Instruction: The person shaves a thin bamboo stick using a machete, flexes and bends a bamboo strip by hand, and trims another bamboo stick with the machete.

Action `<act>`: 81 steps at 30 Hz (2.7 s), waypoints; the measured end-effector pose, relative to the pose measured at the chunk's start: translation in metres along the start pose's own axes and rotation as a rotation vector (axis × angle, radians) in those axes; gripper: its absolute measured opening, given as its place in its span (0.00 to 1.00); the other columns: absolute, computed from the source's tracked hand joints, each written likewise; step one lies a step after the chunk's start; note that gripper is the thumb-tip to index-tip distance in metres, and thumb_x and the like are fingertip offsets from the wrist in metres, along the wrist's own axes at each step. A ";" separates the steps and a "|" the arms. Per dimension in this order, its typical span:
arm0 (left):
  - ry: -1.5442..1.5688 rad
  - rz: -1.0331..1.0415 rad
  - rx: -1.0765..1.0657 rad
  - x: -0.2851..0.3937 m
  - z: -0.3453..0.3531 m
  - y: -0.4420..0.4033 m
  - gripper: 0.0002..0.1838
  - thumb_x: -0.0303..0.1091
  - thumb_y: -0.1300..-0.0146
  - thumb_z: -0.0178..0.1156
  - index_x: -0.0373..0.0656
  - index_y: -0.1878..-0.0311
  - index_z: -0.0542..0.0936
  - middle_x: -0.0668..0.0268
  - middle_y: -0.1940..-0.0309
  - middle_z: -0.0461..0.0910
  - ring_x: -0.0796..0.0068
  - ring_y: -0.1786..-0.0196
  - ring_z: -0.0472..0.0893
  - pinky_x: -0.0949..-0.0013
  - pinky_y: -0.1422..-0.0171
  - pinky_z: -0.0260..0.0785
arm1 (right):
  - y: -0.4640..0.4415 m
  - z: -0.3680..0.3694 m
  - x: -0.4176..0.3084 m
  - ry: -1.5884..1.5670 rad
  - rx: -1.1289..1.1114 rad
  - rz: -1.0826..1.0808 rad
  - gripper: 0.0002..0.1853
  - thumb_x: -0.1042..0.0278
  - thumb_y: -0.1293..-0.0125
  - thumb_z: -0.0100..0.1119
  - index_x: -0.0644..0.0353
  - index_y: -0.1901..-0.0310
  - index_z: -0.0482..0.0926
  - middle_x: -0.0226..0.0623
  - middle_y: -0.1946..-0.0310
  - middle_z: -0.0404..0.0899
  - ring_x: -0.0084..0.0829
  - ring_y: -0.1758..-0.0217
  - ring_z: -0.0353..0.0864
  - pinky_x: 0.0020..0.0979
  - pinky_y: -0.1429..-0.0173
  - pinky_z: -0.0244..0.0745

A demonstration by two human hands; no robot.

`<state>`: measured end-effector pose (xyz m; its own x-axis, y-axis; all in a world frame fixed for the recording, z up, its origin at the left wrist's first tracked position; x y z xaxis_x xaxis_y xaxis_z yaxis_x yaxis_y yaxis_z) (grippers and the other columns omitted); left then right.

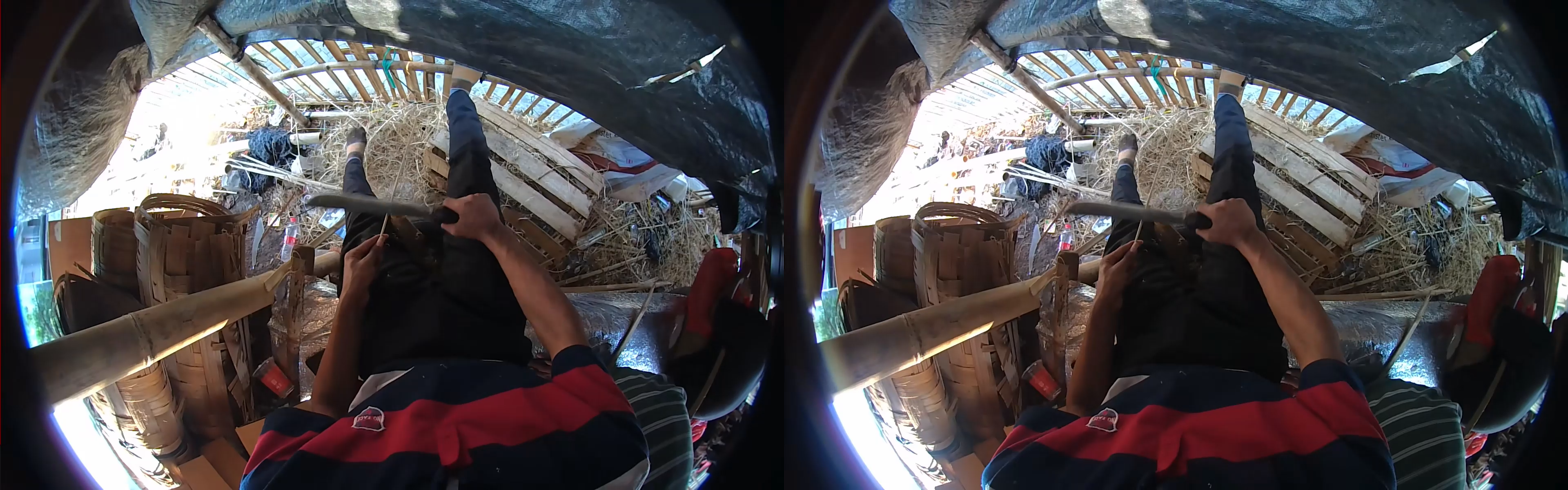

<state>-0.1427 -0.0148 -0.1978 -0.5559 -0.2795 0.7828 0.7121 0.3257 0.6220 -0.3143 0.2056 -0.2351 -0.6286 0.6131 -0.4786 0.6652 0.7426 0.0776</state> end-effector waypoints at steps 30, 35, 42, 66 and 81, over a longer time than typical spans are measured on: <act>0.046 -0.037 -0.084 0.002 -0.003 0.006 0.14 0.39 0.26 0.55 0.43 0.46 0.82 0.85 0.80 0.60 0.95 0.80 0.56 0.83 0.78 0.46 | 0.002 -0.004 0.009 -0.016 -0.030 0.017 0.23 0.45 0.53 0.68 0.49 0.57 0.86 0.45 0.71 0.85 0.45 0.62 0.86 0.43 0.54 0.80; 0.092 -0.037 -0.121 -0.006 -0.008 0.000 0.14 0.39 0.26 0.55 0.42 0.47 0.82 0.85 0.80 0.59 0.95 0.81 0.56 0.83 0.79 0.45 | -0.011 -0.005 0.011 -0.038 0.024 0.137 0.22 0.45 0.52 0.68 0.49 0.58 0.86 0.45 0.71 0.84 0.46 0.63 0.86 0.44 0.56 0.81; 0.147 -0.039 -0.117 -0.005 -0.007 -0.003 0.14 0.39 0.26 0.55 0.42 0.46 0.81 0.85 0.80 0.59 0.94 0.81 0.56 0.83 0.79 0.46 | 0.003 -0.006 0.010 -0.004 -0.019 -0.064 0.22 0.45 0.55 0.69 0.49 0.60 0.86 0.46 0.71 0.84 0.47 0.62 0.86 0.44 0.55 0.80; -0.103 0.613 0.459 0.191 -0.072 0.002 0.11 0.40 0.31 0.62 0.41 0.57 0.84 0.79 0.77 0.66 0.87 0.73 0.61 0.78 0.68 0.52 | -0.039 0.037 -0.004 0.315 0.105 0.168 0.07 0.65 0.45 0.62 0.59 0.74 0.83 0.40 0.81 0.81 0.41 0.75 0.85 0.42 0.71 0.80; -0.161 1.195 0.466 0.295 -0.065 0.020 0.12 0.39 0.29 0.61 0.39 0.62 0.83 0.78 0.77 0.70 0.88 0.73 0.62 0.79 0.68 0.53 | -0.040 0.035 0.001 0.324 0.058 0.252 0.10 0.61 0.51 0.67 0.56 0.68 0.82 0.41 0.74 0.84 0.41 0.69 0.86 0.43 0.62 0.81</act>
<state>-0.2649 -0.1490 0.0439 0.2499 0.5025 0.8277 0.6029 0.5881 -0.5391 -0.3276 0.1674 -0.2691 -0.5310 0.8339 -0.1502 0.8304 0.5474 0.1037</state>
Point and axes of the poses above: each hand's wrist, its own y-axis away from the middle knuckle, its own z-axis out of the palm, x = y × z, the point moved 1 cm from there along -y, towards the middle knuckle
